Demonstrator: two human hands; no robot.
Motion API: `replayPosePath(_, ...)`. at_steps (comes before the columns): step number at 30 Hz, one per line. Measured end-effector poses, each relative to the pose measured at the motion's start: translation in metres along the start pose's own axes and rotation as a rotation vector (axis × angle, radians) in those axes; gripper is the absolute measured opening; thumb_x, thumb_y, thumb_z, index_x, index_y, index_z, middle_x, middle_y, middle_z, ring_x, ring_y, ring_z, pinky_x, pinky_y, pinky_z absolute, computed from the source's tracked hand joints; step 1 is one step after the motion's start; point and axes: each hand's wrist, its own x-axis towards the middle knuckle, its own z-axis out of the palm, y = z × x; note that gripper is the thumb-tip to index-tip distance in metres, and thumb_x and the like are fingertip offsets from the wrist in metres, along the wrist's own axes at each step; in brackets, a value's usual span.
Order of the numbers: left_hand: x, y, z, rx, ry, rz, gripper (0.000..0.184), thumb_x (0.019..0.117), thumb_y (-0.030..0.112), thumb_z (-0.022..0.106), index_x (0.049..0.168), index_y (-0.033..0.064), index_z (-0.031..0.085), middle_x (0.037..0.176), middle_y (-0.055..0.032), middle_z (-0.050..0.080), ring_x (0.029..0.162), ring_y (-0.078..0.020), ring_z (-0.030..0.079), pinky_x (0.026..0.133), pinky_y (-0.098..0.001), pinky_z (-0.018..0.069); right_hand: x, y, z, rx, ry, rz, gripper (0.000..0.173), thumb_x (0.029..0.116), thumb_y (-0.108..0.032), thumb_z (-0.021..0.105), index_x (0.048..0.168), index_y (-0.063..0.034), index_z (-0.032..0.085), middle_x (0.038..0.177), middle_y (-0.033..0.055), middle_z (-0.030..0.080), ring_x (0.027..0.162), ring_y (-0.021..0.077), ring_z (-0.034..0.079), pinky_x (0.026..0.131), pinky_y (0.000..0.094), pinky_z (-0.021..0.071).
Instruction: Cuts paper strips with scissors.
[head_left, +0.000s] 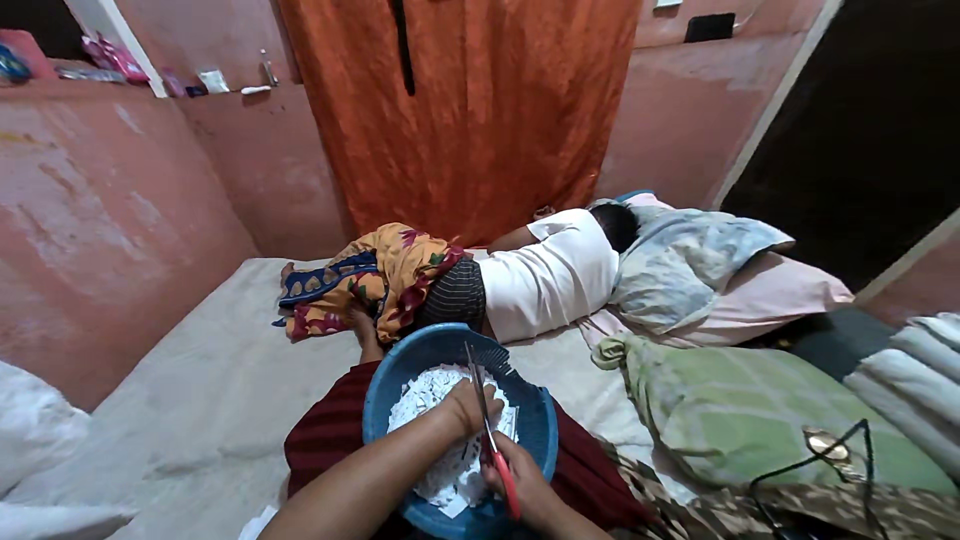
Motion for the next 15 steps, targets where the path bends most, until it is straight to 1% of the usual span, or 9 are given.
replayPosePath(2,0.003,-0.004,0.013,0.029,0.049,0.051,0.035,0.1037,0.008,0.053,0.137,0.0015,0.059,0.143,-0.0252,0.056,0.141,-0.0469,0.044,0.110,-0.0633,0.0382,0.000,0.000,0.000,0.006,0.001,-0.008,0.055,0.0869,-0.047,0.065,0.111,0.0022,0.060,0.084,0.0028,0.060,0.072,0.0077,0.057,0.068,0.0284,0.0505)
replayPosePath(5,-0.002,-0.008,0.020,0.044,0.108,0.069,0.030,0.1037,0.004,0.049,0.129,-0.0043,0.062,0.129,-0.0272,0.062,0.132,-0.0452,0.051,0.114,-0.0576,0.0362,0.001,0.000,0.001,0.014,0.004,-0.029,0.059,0.0861,-0.051,0.066,0.110,0.0019,0.060,0.084,0.0027,0.061,0.072,0.0080,0.058,0.068,0.0286,0.0510)
replayPosePath(7,-0.007,-0.009,0.017,0.027,0.116,0.047,0.027,0.1026,0.004,0.051,0.124,-0.0069,0.064,0.125,-0.0281,0.064,0.130,-0.0453,0.053,0.116,-0.0564,0.0339,0.001,0.001,0.002,0.026,-0.006,-0.025,0.060,0.0850,-0.054,0.067,0.109,0.0007,0.060,0.083,0.0011,0.060,0.071,0.0068,0.058,0.067,0.0276,0.0508)
replayPosePath(9,-0.015,-0.010,0.012,-0.013,0.136,0.016,0.025,0.1021,0.003,0.052,0.119,-0.0082,0.066,0.122,-0.0281,0.065,0.129,-0.0448,0.054,0.117,-0.0550,0.0339,0.002,0.000,0.001,0.034,-0.023,-0.013,0.062,0.0828,-0.054,0.068,0.111,0.0004,0.060,0.083,0.0000,0.060,0.071,0.0060,0.057,0.066,0.0268,0.0502)
replayPosePath(11,-0.027,-0.012,0.006,-0.077,0.189,-0.033,0.025,0.1022,0.001,0.050,0.116,-0.0096,0.067,0.120,-0.0281,0.066,0.129,-0.0443,0.055,0.115,-0.0540,0.0364,0.002,-0.001,0.001,0.031,-0.025,-0.025,0.060,0.0816,-0.055,0.069,0.106,-0.0012,0.060,0.080,-0.0019,0.058,0.068,0.0040,0.055,0.064,0.0247,0.0477)
replayPosePath(13,-0.034,-0.017,0.005,-0.121,0.258,-0.077,0.024,0.1023,0.002,0.050,0.115,-0.0077,0.069,0.121,-0.0268,0.067,0.128,-0.0438,0.056,0.112,-0.0544,0.0396,0.002,-0.001,0.000,0.027,-0.030,-0.044,0.058,0.0817,-0.056,0.068,0.102,-0.0027,0.059,0.079,-0.0025,0.057,0.068,0.0033,0.054,0.063,0.0237,0.0469)
replayPosePath(14,-0.035,-0.020,0.008,-0.136,0.289,-0.075,0.025,0.1021,0.002,0.051,0.116,-0.0050,0.069,0.125,-0.0250,0.066,0.130,-0.0434,0.055,0.112,-0.0553,0.0401,0.002,-0.001,0.000,0.025,-0.030,-0.055,0.058,0.0818,-0.057,0.068,0.102,-0.0026,0.059,0.079,-0.0024,0.058,0.068,0.0036,0.054,0.063,0.0240,0.0471)
replayPosePath(15,-0.034,-0.022,0.012,-0.147,0.307,-0.058,0.027,0.1021,0.003,0.051,0.122,-0.0005,0.069,0.132,-0.0222,0.064,0.134,-0.0423,0.052,0.113,-0.0561,0.0391,0.003,-0.001,0.000,0.023,-0.033,-0.063,0.060,0.0819,-0.058,0.068,0.103,-0.0024,0.059,0.080,-0.0023,0.058,0.069,0.0037,0.054,0.063,0.0241,0.0471)
